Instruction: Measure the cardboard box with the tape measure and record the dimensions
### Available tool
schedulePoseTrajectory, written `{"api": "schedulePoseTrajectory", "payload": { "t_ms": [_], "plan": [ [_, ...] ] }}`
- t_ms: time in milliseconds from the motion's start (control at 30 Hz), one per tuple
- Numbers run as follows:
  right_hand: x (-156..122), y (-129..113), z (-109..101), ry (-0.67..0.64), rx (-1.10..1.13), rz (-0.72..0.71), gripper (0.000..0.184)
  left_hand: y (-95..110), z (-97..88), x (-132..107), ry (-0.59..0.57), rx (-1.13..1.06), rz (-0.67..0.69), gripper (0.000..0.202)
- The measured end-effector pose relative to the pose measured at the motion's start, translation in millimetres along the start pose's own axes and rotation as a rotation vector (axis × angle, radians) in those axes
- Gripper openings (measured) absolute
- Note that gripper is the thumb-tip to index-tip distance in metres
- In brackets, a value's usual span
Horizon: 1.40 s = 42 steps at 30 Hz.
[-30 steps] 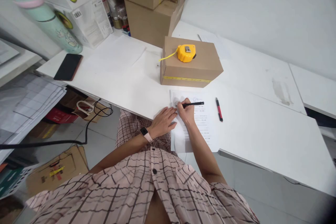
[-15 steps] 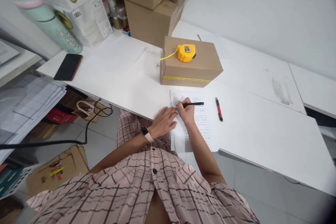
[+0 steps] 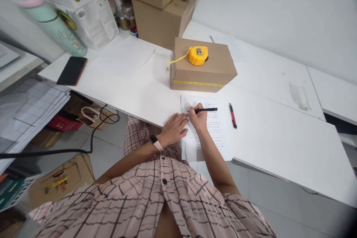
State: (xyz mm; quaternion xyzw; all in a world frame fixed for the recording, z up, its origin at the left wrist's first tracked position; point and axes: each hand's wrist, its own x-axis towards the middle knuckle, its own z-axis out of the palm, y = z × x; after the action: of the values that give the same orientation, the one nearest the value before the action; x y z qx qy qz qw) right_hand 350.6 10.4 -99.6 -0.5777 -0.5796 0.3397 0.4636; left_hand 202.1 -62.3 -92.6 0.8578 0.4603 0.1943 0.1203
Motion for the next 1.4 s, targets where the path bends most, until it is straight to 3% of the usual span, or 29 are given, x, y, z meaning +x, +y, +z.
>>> {"api": "schedulePoseTrajectory", "payload": {
  "t_ms": [1033,1167,1267,1400],
  "plan": [
    [-1,0,0,-0.008,-0.002,-0.023,0.019,-1,1.6,0,-0.002,0.016,0.017,0.036],
    [-1,1,1,0.06,0.001,-0.023,0.021,-1,3.4,-1,0.004,0.017,0.015,0.037],
    [0,1,-8,0.169,-0.03,-0.046,0.021,-2,3.3,-2,0.007,0.004,0.017,0.036],
    [4,8,-41,0.155,-0.307,-0.206,0.01,-7,0.7,-4,0.008,-0.011,0.027,0.034]
  ]
}}
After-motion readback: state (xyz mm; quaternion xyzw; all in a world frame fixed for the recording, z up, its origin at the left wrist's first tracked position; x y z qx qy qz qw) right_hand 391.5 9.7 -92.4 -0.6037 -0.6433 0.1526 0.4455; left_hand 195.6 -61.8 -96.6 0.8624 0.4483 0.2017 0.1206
